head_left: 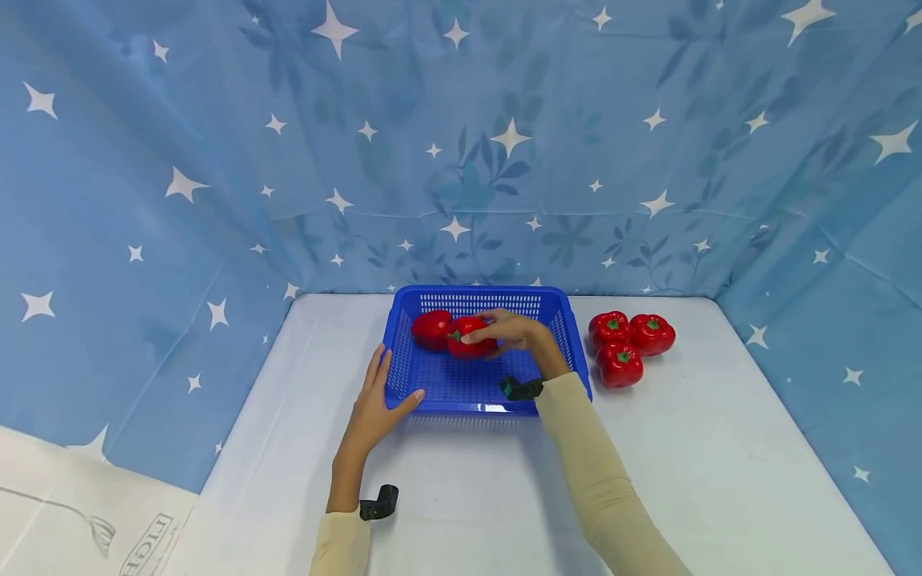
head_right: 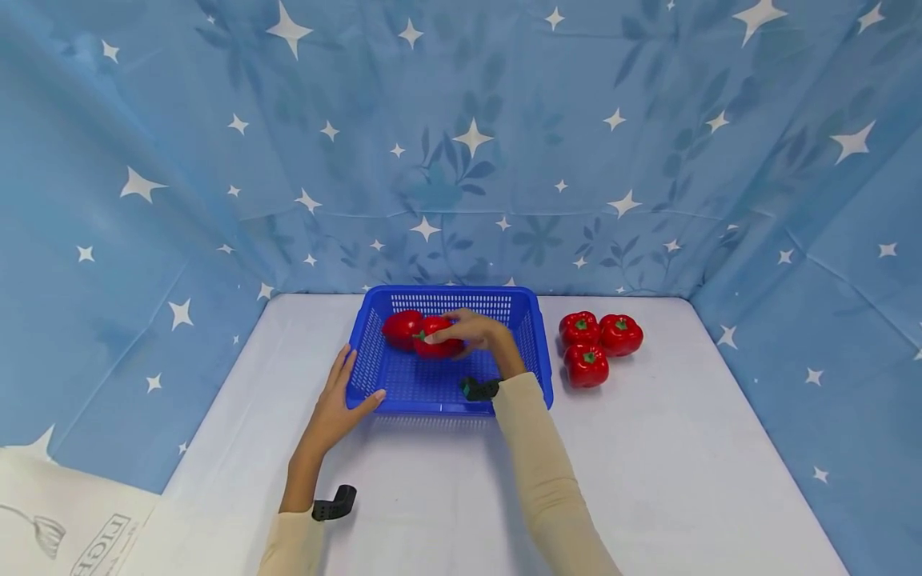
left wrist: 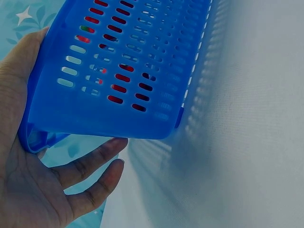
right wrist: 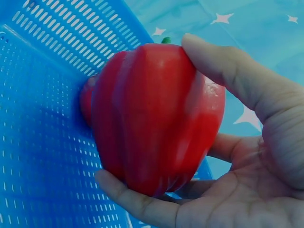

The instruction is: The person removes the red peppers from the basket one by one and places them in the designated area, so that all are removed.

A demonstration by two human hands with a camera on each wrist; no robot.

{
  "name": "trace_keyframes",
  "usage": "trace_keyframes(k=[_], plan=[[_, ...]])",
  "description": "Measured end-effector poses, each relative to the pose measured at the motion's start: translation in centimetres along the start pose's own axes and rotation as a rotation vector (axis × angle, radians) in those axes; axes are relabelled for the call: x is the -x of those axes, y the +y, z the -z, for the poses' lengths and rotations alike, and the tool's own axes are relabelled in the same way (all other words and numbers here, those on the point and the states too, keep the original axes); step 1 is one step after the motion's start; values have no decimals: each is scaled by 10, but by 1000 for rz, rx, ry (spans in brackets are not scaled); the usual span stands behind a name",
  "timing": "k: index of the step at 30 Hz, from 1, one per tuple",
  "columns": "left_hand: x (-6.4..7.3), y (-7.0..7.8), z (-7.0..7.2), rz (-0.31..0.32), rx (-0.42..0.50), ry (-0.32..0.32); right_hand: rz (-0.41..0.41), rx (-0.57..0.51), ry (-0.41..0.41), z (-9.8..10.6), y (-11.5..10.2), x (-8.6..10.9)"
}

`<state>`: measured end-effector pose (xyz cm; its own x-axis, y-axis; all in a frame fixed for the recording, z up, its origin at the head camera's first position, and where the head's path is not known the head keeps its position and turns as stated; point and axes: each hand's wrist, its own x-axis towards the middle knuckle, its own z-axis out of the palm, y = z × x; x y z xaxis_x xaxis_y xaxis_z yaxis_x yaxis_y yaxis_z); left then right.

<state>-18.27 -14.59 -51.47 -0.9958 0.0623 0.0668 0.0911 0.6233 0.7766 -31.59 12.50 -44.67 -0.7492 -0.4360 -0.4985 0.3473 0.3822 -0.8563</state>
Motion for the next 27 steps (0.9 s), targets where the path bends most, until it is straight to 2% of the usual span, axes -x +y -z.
trace_keyframes(k=[7, 16, 22, 27], plan=[[-1, -2, 0, -2, -8, 0, 59, -119, 6, 7, 1, 8], [-1, -2, 0, 12, -1, -4, 178, -302, 8, 18, 4, 20], [-1, -1, -1, 10, -4, 4, 250, -328, 23, 21, 5, 29], [-1, -1, -1, 10, 1, -1, 298, -319, 82, 24, 7, 35]])
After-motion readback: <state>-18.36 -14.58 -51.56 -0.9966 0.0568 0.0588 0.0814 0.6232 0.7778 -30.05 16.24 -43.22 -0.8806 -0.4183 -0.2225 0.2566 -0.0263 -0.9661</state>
